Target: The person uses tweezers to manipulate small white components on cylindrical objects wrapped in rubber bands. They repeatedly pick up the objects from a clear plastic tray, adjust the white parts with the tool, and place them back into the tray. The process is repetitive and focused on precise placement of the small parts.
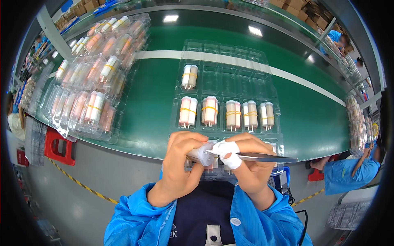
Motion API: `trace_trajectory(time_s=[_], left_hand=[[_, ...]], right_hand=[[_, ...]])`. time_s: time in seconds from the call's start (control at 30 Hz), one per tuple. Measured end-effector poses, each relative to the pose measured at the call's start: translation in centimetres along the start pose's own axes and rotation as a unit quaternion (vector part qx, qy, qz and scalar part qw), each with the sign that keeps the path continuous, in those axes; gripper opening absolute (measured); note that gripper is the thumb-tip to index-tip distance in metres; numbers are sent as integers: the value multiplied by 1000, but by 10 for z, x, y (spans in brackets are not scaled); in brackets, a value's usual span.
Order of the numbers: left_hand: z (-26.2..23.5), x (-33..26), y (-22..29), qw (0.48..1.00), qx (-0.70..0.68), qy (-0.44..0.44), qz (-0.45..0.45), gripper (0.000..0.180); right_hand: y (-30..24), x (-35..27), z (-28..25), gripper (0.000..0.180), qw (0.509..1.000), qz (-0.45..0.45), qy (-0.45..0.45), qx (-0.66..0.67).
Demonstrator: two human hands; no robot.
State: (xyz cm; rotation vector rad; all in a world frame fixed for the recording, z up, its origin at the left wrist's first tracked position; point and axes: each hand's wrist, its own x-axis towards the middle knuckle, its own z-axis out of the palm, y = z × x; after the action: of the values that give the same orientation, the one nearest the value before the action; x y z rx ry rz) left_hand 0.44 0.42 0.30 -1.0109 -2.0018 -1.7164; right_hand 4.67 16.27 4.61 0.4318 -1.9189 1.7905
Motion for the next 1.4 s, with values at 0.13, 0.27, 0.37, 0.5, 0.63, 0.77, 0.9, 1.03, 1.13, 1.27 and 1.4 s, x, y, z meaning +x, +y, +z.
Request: trace_trajectory(time_s=[0.13,0.27,0.37,0.5,0.63,0.77,0.9,1.03,1.13,1.27,1.4], left_hand=[[0,-5,2,995,-60,4,-73,48],[0,-5,2,994,-70,2,-85,47],[0,-6,2,993,-74,4,-92,46],[0,-4,3,992,-83,-1,-96,44],[-2,-7,1,984,-127,-13,-127,43],[-1,-7,4,963,-216,-11,-161,42],[-5,-4,-3,981,-158,-40,-105,39],[-5,-4,-4,984,-144,-51,-91,38],[-3,-4,0,972,-199,-33,-122,40],[-2,-5,-1,973,-195,-32,-117,41],[-3,-5,-3,983,-150,-39,-101,40]], right_hand=[[5,-8,3,15,997,16,39,68],[7,-7,4,15,999,-10,24,35],[7,-7,5,15,999,-9,24,25],[6,-6,6,14,999,-4,24,25],[3,-5,7,15,1000,4,25,16],[3,-4,9,14,999,-7,32,11],[4,-2,9,15,998,-32,30,-33],[0,-3,9,16,999,12,32,-26],[3,-3,8,16,999,-22,32,-25],[2,-2,8,15,999,-27,29,-31],[-1,0,8,15,999,-25,21,-43]])
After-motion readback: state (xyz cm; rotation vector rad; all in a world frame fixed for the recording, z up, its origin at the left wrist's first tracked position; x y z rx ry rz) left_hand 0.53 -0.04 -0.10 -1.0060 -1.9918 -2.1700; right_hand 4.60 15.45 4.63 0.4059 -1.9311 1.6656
